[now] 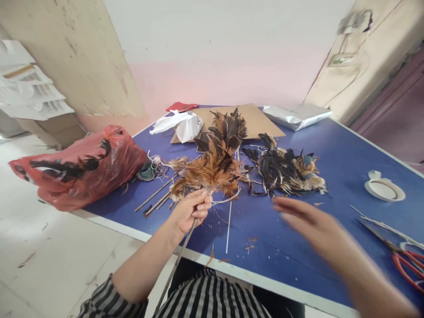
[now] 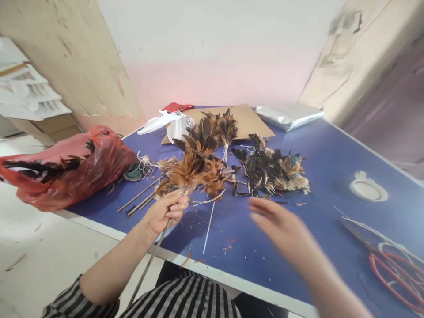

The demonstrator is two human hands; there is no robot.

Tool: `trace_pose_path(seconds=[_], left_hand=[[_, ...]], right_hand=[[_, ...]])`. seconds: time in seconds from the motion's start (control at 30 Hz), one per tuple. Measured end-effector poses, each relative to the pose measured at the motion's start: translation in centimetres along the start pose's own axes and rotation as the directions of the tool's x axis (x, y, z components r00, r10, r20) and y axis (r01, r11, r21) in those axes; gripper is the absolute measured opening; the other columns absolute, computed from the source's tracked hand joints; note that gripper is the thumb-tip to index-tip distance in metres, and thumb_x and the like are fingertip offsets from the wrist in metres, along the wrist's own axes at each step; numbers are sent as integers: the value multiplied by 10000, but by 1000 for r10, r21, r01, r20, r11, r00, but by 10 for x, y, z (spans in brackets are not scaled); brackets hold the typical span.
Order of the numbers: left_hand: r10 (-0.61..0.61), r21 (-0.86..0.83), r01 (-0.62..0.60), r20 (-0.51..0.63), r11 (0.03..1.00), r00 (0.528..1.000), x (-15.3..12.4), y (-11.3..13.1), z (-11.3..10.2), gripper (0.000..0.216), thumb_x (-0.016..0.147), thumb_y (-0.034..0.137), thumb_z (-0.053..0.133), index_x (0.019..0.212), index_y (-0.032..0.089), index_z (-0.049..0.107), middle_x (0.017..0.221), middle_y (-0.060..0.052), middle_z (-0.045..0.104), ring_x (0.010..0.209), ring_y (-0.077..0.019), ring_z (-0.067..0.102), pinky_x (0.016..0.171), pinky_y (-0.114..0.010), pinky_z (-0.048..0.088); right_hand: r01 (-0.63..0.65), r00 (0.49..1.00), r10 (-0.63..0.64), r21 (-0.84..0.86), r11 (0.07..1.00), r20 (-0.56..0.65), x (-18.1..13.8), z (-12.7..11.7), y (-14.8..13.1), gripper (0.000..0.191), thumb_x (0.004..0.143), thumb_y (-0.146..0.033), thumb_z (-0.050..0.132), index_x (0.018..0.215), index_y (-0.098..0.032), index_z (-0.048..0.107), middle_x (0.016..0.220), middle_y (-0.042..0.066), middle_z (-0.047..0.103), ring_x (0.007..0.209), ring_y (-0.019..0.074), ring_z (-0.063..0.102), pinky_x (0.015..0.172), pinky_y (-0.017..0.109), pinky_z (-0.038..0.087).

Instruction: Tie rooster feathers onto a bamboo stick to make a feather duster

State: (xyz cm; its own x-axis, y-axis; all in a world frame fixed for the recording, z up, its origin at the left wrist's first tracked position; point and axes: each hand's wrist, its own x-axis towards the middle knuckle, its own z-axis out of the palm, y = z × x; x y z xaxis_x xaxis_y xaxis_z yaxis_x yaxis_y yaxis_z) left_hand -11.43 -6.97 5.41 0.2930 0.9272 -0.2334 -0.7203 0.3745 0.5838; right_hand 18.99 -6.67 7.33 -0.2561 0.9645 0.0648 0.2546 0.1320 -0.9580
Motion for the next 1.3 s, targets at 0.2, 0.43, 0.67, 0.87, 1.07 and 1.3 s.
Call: trace_pose_path(seconds=[0.2,0.43,0.67,0.87,1.07,1.3], left_hand=[[44,-4,-45,-25,999,999,-9,-3,-2,165,725,77,618,890,75,609,613,16,451,423,13,360,310,-52,225],[118,74,-108,-145,991,982,-6,0,-25,240,677,171,699,882,99,596,605,30,462,414,16,337,309,-56,198],[224,275,-168,-185,947,957,0,-13,-32,206,712,279,672,757,111,560,607,29,488,378,18,279,304,-91,154],[172,257,-113,-220,960,960,0,-17,-39,172,727,247,656,740,96,574,571,42,443,368,18,267,300,-97,169],[144,6,-146,-211,989,967,-4,-2,-46,147,767,93,563,912,80,588,644,22,469,398,16,332,294,-70,226],[115,-220,-159,-201,963,973,-3,18,-53,212,845,33,379,975,68,543,659,11,460,397,3,375,283,-76,253]], right_hand=[[-215,924,11,495,842,383,60,156,-3,428,738,-432,621,1094,-200,573,895,52,652,688,135,612,644,282,492],[20,996,-42,273,962,75,56,152,9,219,787,-356,575,799,-173,695,768,37,679,708,147,589,675,269,455],[237,962,-251,133,962,106,44,151,-2,221,845,-285,507,866,-190,705,756,28,677,732,156,610,684,262,458],[221,958,-236,105,970,165,45,150,-1,229,849,-286,495,859,-193,703,760,19,676,717,142,601,672,243,448],[41,889,40,-165,985,455,62,120,15,268,818,-320,509,727,-162,706,593,1,632,556,125,546,550,234,422],[329,933,-339,-665,670,120,101,75,28,168,789,-273,560,772,-214,716,833,49,676,813,207,573,771,347,410]])
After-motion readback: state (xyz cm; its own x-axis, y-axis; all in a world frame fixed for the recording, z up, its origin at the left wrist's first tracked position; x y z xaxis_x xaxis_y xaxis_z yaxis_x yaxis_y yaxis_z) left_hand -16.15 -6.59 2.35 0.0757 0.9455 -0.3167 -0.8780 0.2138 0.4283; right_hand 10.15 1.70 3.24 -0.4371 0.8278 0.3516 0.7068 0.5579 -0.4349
